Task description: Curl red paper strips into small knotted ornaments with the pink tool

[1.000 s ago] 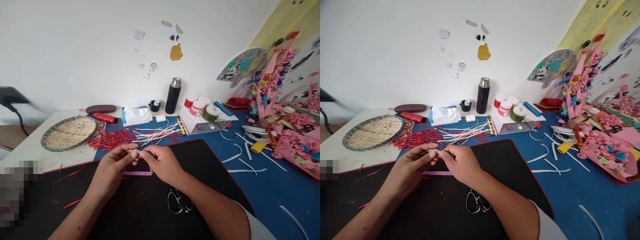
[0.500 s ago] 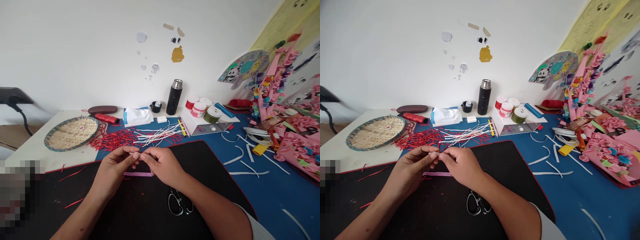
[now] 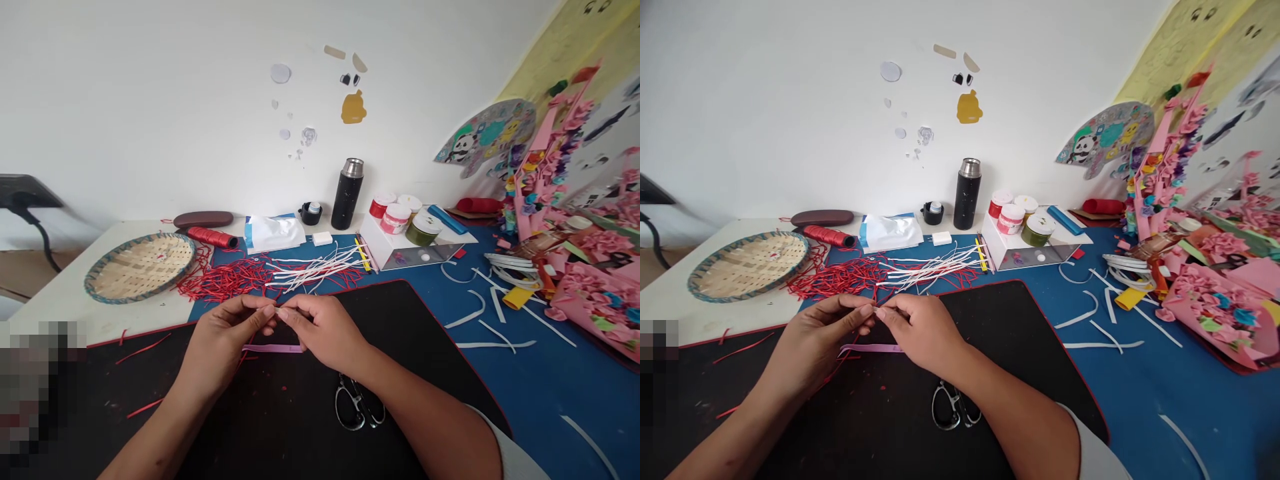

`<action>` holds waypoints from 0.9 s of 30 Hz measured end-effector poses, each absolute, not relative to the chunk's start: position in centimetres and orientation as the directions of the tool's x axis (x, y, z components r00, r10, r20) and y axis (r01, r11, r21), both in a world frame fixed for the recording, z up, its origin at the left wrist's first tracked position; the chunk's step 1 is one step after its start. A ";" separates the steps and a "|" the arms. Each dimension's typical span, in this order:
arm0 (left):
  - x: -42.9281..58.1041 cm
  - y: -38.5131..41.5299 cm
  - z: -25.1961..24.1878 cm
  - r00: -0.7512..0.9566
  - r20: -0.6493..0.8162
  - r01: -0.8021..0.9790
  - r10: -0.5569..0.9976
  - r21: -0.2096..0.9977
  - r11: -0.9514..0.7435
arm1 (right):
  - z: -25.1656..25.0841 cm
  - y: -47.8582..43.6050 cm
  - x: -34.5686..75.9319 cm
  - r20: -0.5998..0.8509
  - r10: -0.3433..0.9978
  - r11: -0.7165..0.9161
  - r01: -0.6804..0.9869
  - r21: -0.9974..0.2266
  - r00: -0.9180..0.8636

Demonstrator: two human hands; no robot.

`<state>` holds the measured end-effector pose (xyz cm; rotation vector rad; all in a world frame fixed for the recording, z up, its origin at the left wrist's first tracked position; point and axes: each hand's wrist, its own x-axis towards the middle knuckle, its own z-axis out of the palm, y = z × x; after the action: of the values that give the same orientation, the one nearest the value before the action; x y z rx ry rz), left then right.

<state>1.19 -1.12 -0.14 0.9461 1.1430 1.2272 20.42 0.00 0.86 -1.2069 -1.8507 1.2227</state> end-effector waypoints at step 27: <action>1.3 -1.3 0.1 -0.052 -0.093 -0.031 0.994 0.995 0.092 | -0.1 0.3 20.3 -0.066 0.897 0.006 0.161 -0.987 -0.437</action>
<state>1.30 -1.35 0.12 1.0939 1.2688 1.1926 20.29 0.33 -0.08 -1.0998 -1.6530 1.4862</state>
